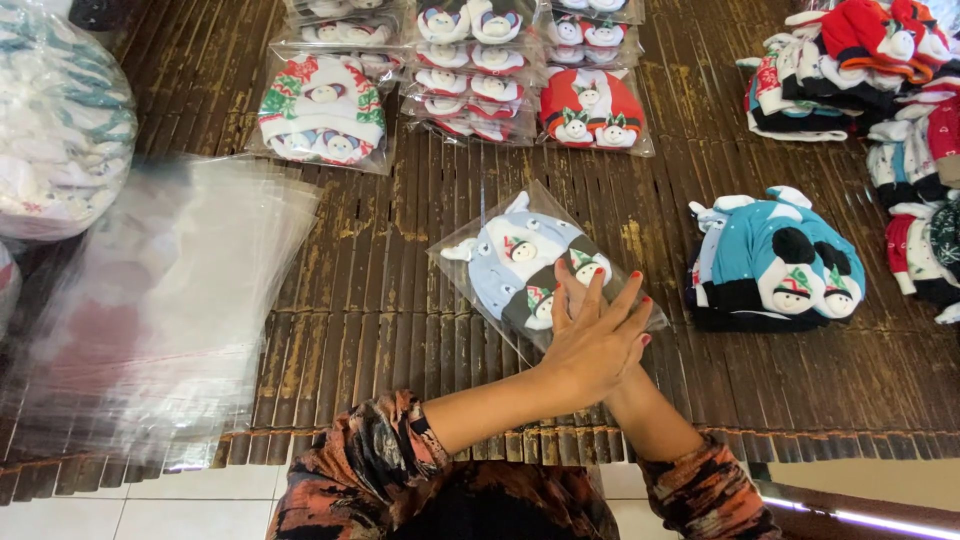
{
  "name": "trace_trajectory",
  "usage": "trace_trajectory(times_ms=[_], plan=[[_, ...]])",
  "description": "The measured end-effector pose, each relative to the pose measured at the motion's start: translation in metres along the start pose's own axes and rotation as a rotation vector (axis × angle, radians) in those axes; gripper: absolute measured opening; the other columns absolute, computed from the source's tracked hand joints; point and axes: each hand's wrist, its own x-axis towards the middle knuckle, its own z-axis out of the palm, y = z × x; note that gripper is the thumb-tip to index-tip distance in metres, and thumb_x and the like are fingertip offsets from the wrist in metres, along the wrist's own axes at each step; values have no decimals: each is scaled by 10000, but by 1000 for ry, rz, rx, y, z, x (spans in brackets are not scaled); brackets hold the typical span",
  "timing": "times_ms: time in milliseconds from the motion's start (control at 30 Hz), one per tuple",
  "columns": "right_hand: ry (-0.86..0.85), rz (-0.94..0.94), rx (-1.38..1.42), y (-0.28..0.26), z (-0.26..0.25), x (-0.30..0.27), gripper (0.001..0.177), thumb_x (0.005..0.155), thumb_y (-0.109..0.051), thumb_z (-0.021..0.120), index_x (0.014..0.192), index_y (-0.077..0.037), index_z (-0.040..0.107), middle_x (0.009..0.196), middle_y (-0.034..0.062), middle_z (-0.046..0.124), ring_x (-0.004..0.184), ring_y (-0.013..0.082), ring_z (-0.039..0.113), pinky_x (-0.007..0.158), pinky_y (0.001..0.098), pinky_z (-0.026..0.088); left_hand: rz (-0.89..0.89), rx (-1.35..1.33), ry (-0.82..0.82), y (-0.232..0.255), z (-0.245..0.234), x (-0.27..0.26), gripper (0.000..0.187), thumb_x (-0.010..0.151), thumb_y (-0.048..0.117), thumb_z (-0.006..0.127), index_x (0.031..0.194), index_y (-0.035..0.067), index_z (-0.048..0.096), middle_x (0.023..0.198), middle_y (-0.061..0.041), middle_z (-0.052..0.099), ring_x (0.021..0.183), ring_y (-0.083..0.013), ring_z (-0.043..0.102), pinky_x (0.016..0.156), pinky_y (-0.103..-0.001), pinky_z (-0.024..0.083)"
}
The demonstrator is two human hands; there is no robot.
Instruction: Packaging baby hat and bootie sets into clear plastic bags
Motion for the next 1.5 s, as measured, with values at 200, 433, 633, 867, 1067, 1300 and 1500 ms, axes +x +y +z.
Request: trace_trajectory(times_ms=[200, 433, 633, 867, 1067, 1300, 1500], plan=[[-51, 23, -14, -47, 90, -3, 548, 892, 58, 563, 1427, -51, 519, 1266, 129, 648, 1103, 276, 614, 1059, 509, 462, 9, 19, -91, -18, 5, 5, 559, 1071, 338, 323, 1546, 49, 386, 1701, -145, 177, 1552, -480, 40, 1121, -763, -116], [-88, 49, -17, -62, 113, -12, 592, 875, 77, 552, 1451, -48, 498, 1295, 136, 640, 1130, 288, 605, 1083, 519, 444, -18, -136, -106, -37, -36, -5, 672, 1045, 505, 299, 1568, 87, 345, 1662, -217, 227, 1525, -504, 64, 1108, -791, -93], [-135, 60, -4, -62, 118, -19, 629, 861, 93, 542, 1472, -45, 481, 1319, 142, 632, 1152, 298, 598, 1105, 528, 429, -24, -24, 80, -52, -49, -1, 637, 1064, 511, 278, 1484, 82, 490, 1621, -196, 338, 1524, -457, 177, 1137, -760, -40], [-205, 84, -13, -68, 128, -16, 673, 845, 112, 531, 1497, -41, 461, 1347, 150, 624, 1178, 310, 590, 1129, 538, 411, -40, 20, 58, -74, -63, -30, 478, 1082, 375, 370, 1347, 62, 615, 1431, -214, 566, 1377, -424, 465, 1134, -739, 28], [-205, 176, -641, -129, 88, -52, 365, 948, -108, 532, 1255, 55, 643, 1006, 298, 735, 747, 296, 671, 605, 364, 577, -146, -64, 343, -128, -80, -54, 229, 984, 123, 614, 1175, 32, 701, 965, -196, 756, 915, -358, 733, 803, -435, 562], [102, -115, -1152, -152, 52, 47, 385, 1039, -301, 563, 1138, 46, 697, 597, 153, 668, 389, 181, 554, 280, 275, 452, -667, -888, 314, -160, -65, -41, 836, 933, 105, 667, 1571, 4, 136, 857, -312, 707, 525, -340, 707, 480, -409, 635], [-28, 118, -797, -144, 63, 77, 243, 994, -195, 629, 1045, 40, 660, 499, 39, 458, 310, 76, 363, 223, 180, 293, -640, -1037, 419, -183, -42, -37, 905, 851, -90, 683, 1562, 10, 133, 945, -253, 618, 486, -248, 656, 397, -298, 612]])
